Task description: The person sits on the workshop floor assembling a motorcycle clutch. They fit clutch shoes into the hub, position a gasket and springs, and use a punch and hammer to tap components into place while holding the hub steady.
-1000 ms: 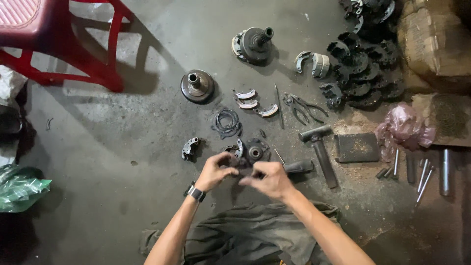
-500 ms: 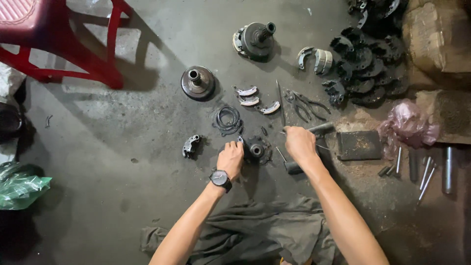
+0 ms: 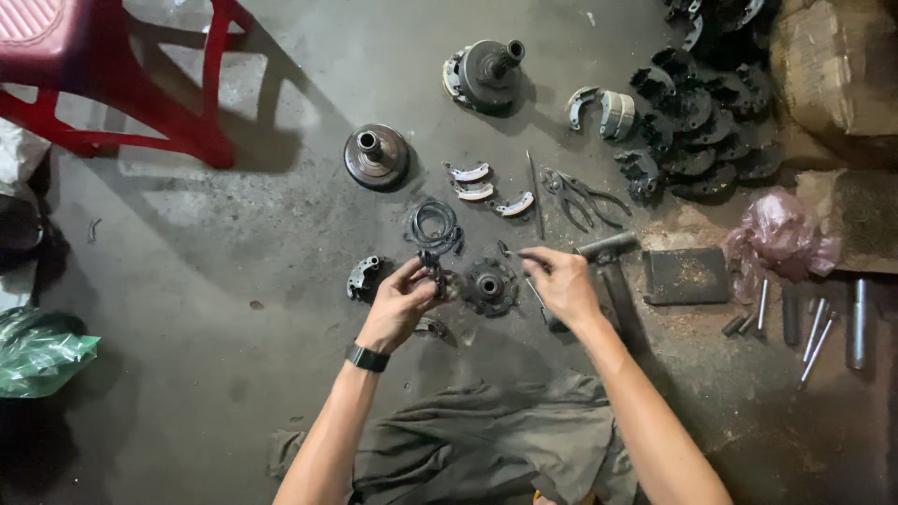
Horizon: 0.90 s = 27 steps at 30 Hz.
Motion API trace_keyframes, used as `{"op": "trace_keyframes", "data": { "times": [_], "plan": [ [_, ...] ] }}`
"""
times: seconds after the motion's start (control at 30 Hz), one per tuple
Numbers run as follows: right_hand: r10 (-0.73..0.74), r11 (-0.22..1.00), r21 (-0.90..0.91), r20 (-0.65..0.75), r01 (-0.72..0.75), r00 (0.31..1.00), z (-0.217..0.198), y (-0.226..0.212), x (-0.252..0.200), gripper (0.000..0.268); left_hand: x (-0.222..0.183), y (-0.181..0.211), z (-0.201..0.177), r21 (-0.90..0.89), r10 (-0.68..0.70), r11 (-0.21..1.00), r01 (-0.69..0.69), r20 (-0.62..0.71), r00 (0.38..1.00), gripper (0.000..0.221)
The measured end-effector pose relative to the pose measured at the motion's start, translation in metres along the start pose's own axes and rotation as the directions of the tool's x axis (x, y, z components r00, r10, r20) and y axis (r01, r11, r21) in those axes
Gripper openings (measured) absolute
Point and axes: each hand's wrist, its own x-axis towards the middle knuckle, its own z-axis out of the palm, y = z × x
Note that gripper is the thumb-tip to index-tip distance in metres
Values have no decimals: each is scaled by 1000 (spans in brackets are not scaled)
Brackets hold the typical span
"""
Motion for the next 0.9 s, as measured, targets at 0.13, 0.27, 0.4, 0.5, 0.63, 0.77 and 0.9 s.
{"op": "trace_keyframes", "data": {
  "times": [0.13,0.27,0.4,0.5,0.63,0.77,0.9],
  "plan": [
    [-126,992,7,18,126,992,0,-56,-12,20,4,-6,11,-76,6,997,-7,-16,1000,57],
    [-321,944,-67,39,323,946,-3,-83,-22,14,5,-16,7,-82,-1,997,1,1,1000,54],
    [-457,882,-89,72,462,887,3,-89,-25,13,1,-11,12,-66,6,998,-6,5,1000,53],
    [-475,870,-101,86,482,876,9,-90,-26,13,0,-14,6,-54,-12,998,11,-23,1000,53],
    [-465,868,-143,109,476,879,10,-89,-28,13,1,-20,1,55,-4,998,8,-65,998,48],
    [-431,876,-136,209,463,878,7,-92,-32,29,1,-28,-5,216,-33,976,22,49,998,40],
    [-377,912,-68,243,404,894,20,-68,-44,48,-5,-38,-8,324,-108,945,50,164,981,41]
  ]
}}
